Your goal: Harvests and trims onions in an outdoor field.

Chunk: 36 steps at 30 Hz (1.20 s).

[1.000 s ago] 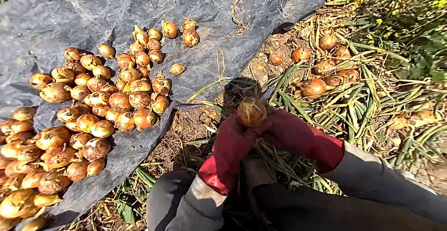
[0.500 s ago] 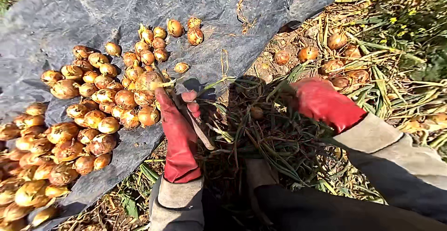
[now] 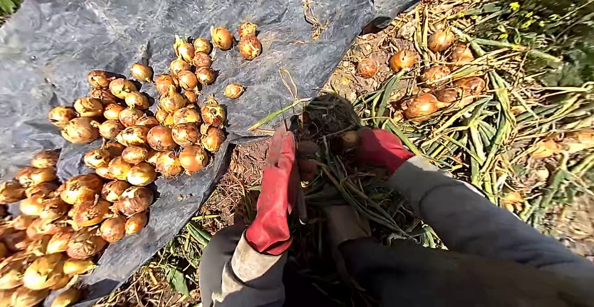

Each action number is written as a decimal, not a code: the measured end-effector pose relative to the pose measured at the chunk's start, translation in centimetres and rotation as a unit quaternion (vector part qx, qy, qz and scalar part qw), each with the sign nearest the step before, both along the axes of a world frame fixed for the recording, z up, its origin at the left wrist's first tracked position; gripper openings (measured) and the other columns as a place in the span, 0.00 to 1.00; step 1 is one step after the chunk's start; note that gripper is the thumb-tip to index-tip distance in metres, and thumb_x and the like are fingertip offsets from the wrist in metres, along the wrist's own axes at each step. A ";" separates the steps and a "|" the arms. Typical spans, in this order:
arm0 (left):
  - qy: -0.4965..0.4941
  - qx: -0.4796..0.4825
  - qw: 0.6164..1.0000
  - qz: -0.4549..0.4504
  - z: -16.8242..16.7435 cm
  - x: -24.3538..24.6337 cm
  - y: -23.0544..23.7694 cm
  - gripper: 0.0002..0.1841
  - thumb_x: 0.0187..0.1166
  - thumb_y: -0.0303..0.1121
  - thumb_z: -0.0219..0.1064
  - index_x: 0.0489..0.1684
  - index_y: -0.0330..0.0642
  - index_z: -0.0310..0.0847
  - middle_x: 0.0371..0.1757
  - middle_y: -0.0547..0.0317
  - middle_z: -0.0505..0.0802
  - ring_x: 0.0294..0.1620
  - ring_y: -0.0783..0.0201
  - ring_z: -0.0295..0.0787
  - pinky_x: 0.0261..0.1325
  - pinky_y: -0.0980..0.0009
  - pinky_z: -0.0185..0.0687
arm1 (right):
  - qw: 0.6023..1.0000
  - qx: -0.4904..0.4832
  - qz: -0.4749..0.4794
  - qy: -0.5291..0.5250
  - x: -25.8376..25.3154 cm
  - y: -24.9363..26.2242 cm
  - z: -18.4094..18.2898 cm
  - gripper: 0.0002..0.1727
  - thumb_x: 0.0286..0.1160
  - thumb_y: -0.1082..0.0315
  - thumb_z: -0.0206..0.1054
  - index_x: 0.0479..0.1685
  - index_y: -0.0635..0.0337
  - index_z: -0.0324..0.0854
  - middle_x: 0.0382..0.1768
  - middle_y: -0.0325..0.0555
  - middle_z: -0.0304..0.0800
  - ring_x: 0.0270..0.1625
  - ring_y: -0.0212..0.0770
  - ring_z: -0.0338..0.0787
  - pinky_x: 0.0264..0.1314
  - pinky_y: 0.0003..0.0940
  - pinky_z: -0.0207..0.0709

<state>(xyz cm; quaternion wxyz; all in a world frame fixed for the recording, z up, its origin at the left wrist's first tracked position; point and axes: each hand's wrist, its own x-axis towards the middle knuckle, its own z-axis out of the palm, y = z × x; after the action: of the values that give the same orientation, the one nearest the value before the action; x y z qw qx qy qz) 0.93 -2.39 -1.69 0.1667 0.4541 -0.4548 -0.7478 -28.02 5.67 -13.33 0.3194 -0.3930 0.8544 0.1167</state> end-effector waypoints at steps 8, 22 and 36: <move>-0.011 -0.089 0.974 -0.209 -1.5 -3.7 2.6 0.31 0.89 0.62 0.46 0.92 0.75 0.51 0.43 0.56 0.92 0.28 0.60 0.87 0.29 0.62 0.86 | 0.864 -0.263 -0.118 -0.413 2.8 5.6 11.2 0.19 0.82 0.49 0.57 0.30 0.47 0.88 0.27 0.34 0.93 0.18 0.27 0.81 0.16 0.24 0.73; 0.008 -0.354 0.930 -0.102 -2.6 -4.9 2.8 0.51 0.70 0.52 0.77 0.96 0.60 0.47 0.88 0.63 0.71 0.80 0.69 0.75 0.79 0.61 0.77 | 0.885 -0.356 0.300 0.015 7.8 3.5 13.0 0.28 0.57 0.57 0.79 0.63 0.50 0.88 0.52 0.50 0.94 0.44 0.55 0.94 0.34 0.56 0.85; 0.129 -0.041 0.958 0.253 -1.1 -2.4 -3.6 0.31 0.90 0.64 0.30 0.76 0.64 0.72 0.32 0.66 0.90 0.21 0.71 0.84 0.23 0.76 0.81 | 0.977 -0.082 -0.113 0.161 -13.3 3.7 3.2 0.27 0.76 0.55 0.72 0.64 0.69 0.80 0.58 0.78 0.84 0.60 0.81 0.85 0.50 0.85 0.76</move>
<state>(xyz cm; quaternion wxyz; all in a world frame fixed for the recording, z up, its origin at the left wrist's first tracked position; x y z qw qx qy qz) -1.52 -6.02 -2.81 0.4260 0.4470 -0.3302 -0.7139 -41.29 9.34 -10.08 0.1556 -0.2947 0.9402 0.0710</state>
